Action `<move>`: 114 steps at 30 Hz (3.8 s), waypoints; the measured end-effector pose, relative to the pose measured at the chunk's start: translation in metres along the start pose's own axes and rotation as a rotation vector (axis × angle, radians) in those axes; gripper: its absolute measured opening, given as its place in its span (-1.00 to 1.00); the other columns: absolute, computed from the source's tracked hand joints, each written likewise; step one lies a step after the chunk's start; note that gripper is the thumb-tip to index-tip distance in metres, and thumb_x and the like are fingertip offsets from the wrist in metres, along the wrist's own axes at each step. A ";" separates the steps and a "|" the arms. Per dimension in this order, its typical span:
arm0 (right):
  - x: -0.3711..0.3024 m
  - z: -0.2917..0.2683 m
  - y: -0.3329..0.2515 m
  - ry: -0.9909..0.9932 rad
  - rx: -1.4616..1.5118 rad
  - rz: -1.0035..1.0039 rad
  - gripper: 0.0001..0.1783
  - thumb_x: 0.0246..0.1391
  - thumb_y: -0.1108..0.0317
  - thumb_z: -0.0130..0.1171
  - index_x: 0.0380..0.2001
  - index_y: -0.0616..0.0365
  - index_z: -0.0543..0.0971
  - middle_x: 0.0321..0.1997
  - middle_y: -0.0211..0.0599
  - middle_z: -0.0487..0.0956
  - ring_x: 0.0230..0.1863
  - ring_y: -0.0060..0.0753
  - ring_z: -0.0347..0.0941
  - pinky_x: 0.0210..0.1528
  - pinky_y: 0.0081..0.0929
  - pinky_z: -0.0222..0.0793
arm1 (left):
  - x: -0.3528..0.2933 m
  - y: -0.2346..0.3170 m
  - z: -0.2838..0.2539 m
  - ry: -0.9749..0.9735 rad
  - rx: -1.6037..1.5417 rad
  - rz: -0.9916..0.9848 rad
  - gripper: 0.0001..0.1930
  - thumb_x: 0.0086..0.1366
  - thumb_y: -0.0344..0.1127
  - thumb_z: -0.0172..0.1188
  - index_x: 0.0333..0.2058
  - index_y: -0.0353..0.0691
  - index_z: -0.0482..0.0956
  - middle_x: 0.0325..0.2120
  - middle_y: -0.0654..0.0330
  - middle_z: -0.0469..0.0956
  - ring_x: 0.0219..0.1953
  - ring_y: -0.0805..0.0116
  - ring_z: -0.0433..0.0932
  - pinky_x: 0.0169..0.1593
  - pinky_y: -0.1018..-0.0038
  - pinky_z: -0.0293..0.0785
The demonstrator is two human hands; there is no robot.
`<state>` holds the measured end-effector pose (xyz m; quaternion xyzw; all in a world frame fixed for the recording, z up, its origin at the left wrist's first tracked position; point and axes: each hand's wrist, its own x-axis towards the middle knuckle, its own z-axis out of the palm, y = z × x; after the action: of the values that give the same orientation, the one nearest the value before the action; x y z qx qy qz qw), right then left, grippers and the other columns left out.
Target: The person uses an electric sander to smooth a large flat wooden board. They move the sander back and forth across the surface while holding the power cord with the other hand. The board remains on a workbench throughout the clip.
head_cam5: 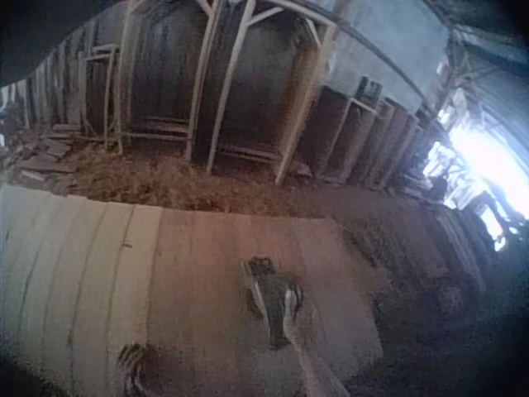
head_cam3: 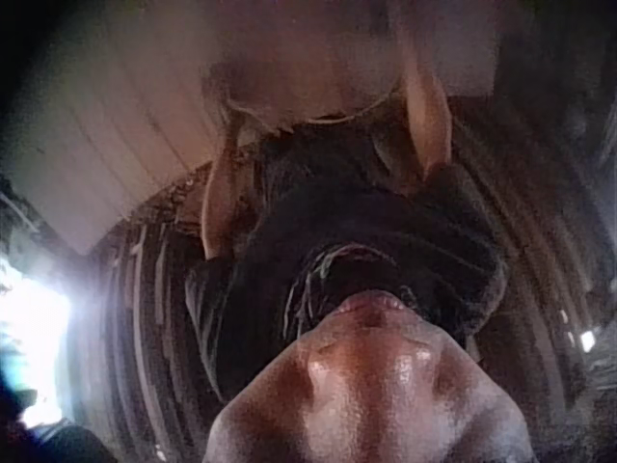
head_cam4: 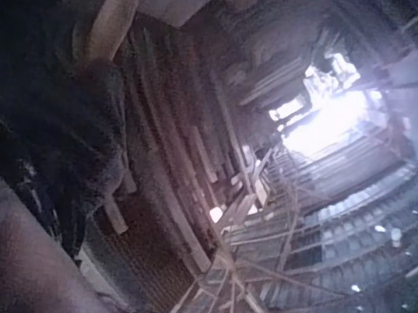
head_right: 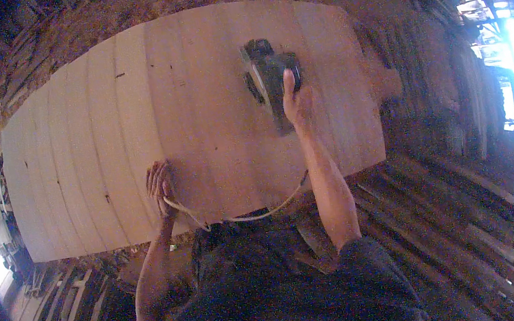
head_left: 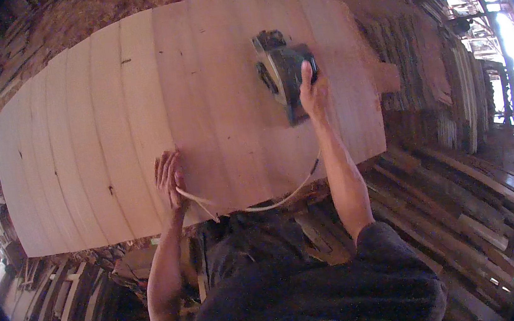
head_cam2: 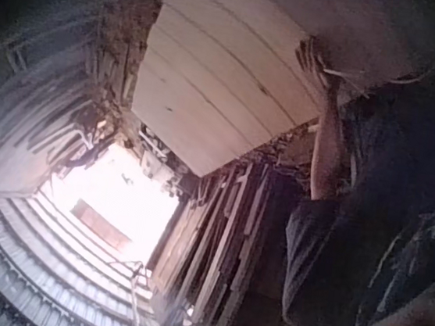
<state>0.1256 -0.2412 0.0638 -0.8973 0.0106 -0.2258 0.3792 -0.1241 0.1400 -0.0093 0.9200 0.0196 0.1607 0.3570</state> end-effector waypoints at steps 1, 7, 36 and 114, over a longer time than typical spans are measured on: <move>0.024 0.012 0.000 0.010 -0.039 -0.029 -0.23 0.45 -0.29 -0.01 -0.08 0.35 0.66 -0.34 0.04 0.69 -0.32 0.12 0.62 -0.26 -0.04 0.47 | 0.000 -0.002 0.003 -0.003 0.001 0.007 -0.43 0.65 -0.01 -0.28 0.21 -0.26 0.61 0.22 0.04 0.62 0.41 -0.04 0.44 0.54 -0.04 0.13; 0.141 0.082 -0.059 -0.343 -0.156 0.140 -0.08 0.43 -0.38 -0.15 0.27 0.37 0.51 0.23 0.36 0.59 0.28 0.36 0.52 0.28 0.11 0.45 | -0.008 -0.007 -0.010 -0.045 0.014 -0.013 -0.44 0.64 -0.03 -0.25 0.21 -0.29 0.61 0.22 0.03 0.62 0.43 -0.04 0.42 0.54 -0.03 0.13; -0.258 -0.138 -0.045 -0.228 -0.011 0.187 -0.45 0.52 -0.02 -0.01 0.13 0.32 0.56 -0.17 0.02 0.69 -0.18 0.04 0.65 -0.11 -0.11 0.54 | 0.001 -0.010 -0.001 0.015 0.027 0.028 -0.50 0.67 -0.10 -0.22 0.16 -0.24 0.66 0.16 0.04 0.67 0.38 -0.06 0.47 0.53 0.04 0.18; -0.196 -0.016 -0.115 -0.169 0.137 0.263 -0.38 0.48 -0.15 0.05 -0.04 0.32 0.61 -0.28 -0.15 0.63 -0.26 -0.21 0.56 -0.19 -0.23 0.44 | -0.057 -0.024 -0.039 -0.035 -0.121 0.018 -0.60 0.60 -0.27 -0.08 0.21 -0.31 0.60 0.19 -0.05 0.64 0.34 -0.14 0.51 0.49 0.00 0.26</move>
<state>-0.0746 -0.1331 0.0744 -0.8760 0.0806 -0.0984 0.4652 -0.1883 0.1750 -0.0139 0.8995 -0.0046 0.1485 0.4108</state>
